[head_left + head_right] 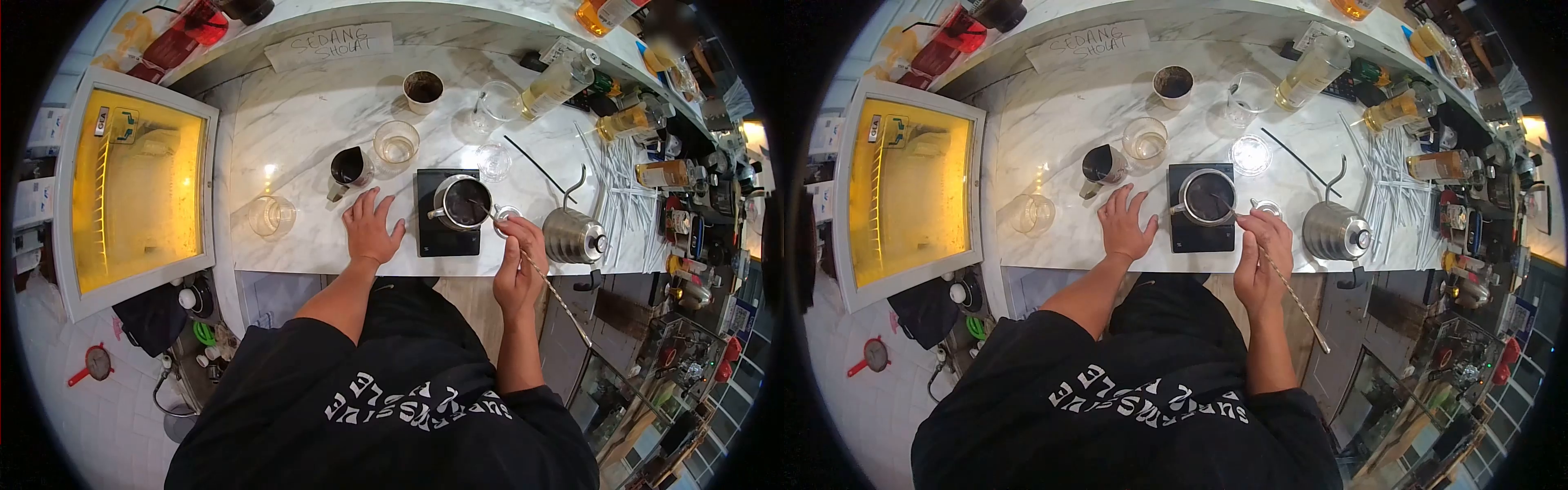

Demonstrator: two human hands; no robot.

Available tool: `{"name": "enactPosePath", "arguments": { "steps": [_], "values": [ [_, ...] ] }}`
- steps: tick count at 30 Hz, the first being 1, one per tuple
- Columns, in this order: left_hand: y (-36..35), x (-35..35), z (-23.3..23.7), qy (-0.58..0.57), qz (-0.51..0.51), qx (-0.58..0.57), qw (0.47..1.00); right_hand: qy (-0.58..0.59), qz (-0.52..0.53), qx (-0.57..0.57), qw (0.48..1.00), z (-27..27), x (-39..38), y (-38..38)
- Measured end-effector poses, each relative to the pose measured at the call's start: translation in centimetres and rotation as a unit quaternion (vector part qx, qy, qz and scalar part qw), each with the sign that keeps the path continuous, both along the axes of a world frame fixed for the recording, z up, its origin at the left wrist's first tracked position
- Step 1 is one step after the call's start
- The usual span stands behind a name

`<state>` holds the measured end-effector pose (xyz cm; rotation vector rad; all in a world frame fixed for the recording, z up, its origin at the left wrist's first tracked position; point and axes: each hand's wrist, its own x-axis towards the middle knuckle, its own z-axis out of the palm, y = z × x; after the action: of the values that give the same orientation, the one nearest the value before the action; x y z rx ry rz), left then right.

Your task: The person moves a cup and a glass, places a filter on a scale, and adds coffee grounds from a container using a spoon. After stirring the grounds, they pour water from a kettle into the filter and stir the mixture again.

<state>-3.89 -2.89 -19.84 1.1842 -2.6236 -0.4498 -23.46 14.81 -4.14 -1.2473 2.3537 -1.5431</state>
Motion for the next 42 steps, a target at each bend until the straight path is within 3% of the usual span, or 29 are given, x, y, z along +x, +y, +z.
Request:
{"name": "enactPosePath", "arguments": {
  "steps": [42],
  "values": [
    [0.2, 0.0, -0.1, 0.000, 0.001, -0.013, 1.000, -0.007, 0.033, 0.019, 0.999, 1.0, -0.1, -0.9]
  ]
}}
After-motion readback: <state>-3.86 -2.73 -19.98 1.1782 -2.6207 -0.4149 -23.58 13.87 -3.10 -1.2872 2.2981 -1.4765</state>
